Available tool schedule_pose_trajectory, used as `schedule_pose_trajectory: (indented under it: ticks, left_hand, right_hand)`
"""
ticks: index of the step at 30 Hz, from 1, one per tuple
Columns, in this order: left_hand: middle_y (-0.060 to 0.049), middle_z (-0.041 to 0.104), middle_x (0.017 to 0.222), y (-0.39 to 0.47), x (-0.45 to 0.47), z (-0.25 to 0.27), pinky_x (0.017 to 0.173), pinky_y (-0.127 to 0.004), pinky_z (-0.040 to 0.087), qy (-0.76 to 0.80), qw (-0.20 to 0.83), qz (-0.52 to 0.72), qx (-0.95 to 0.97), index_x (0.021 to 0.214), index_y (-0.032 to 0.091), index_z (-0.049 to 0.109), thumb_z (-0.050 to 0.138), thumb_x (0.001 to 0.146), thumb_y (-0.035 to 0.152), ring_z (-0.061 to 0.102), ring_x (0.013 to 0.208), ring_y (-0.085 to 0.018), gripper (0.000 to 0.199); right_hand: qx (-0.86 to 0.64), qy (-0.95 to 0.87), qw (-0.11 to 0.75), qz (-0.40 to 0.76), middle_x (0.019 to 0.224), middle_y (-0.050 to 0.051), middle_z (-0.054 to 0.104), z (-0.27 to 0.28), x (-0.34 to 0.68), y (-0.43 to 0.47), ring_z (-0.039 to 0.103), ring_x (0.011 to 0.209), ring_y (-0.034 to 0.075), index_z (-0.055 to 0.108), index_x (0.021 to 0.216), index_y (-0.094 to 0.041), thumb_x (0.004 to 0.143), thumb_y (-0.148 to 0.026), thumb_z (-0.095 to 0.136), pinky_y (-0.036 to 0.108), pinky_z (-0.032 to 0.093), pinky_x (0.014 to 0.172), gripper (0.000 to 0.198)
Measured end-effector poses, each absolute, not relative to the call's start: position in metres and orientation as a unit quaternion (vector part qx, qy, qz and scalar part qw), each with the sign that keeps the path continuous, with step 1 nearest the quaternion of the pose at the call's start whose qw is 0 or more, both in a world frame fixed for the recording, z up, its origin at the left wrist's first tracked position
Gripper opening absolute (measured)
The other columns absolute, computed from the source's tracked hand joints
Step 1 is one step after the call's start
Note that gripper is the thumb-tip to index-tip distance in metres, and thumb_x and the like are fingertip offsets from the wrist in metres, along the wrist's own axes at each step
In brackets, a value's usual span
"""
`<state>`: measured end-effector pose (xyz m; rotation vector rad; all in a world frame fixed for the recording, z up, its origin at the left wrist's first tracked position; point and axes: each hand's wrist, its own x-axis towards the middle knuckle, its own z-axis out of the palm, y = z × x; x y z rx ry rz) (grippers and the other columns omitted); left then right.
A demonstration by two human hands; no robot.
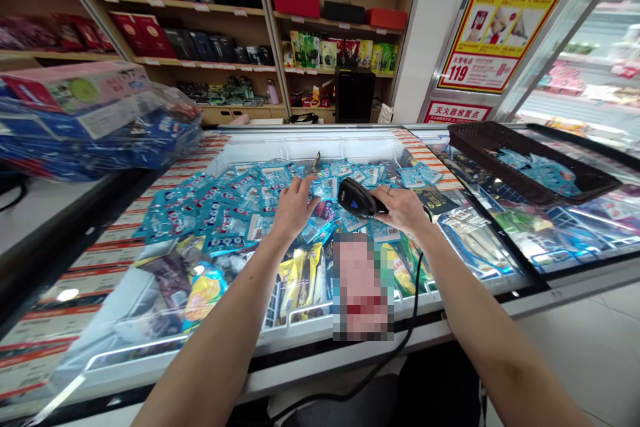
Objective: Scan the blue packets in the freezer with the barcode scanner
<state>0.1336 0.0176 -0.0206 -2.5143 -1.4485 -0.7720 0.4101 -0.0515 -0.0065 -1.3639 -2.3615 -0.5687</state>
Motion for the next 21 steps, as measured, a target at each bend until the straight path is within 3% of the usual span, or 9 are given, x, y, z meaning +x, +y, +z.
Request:
schedule_pose_trajectory:
  ticks: [9,15,18,21]
  left_hand:
    - [-0.016,0.049,0.124,0.015,0.131,-0.018,0.093,-0.043,0.038,-0.53,0.097,-0.3,-0.787,0.136,0.018,0.035,0.044,0.088,0.03,0.048,0.117,-0.03,0.051]
    - [-0.017,0.033,0.145,0.009,0.125,-0.015,0.101,-0.055,0.027,-0.598,0.171,-0.324,-0.713,0.139,0.022,0.035,0.046,0.086,0.027,0.034,0.13,-0.037,0.054]
    - [-0.011,0.045,0.138,0.009,0.124,-0.016,0.103,-0.053,0.025,-0.555,0.19,-0.28,-0.76,0.128,0.028,0.049,0.04,0.088,0.022,0.038,0.128,-0.031,0.042]
    - [-0.01,0.062,0.11,0.013,0.124,-0.019,0.1,-0.049,0.029,-0.515,0.173,-0.201,-0.815,0.107,0.027,0.063,0.035,0.089,0.02,0.05,0.113,-0.027,0.035]
  right_hand:
    - [-0.513,-0.81,0.19,-0.212,0.101,0.006,0.066,-0.011,0.416,-0.049,0.06,0.081,0.018,0.056,0.114,-0.02,0.086,-0.039,0.053,0.028,0.036,0.064,0.035]
    - [-0.561,-0.776,0.194,-0.214,0.105,0.005,0.065,-0.012,0.421,-0.048,0.061,0.086,0.02,0.056,0.116,-0.021,0.083,-0.037,0.056,0.028,0.037,0.062,0.036]
    - [-0.58,-0.762,0.195,-0.213,0.103,0.007,0.066,-0.013,0.422,-0.048,0.061,0.086,0.021,0.057,0.115,-0.021,0.083,-0.037,0.055,0.028,0.037,0.062,0.036]
    - [-0.591,-0.753,0.195,-0.214,0.103,0.006,0.066,-0.014,0.423,-0.048,0.061,0.085,0.021,0.057,0.115,-0.021,0.083,-0.038,0.054,0.028,0.038,0.062,0.036]
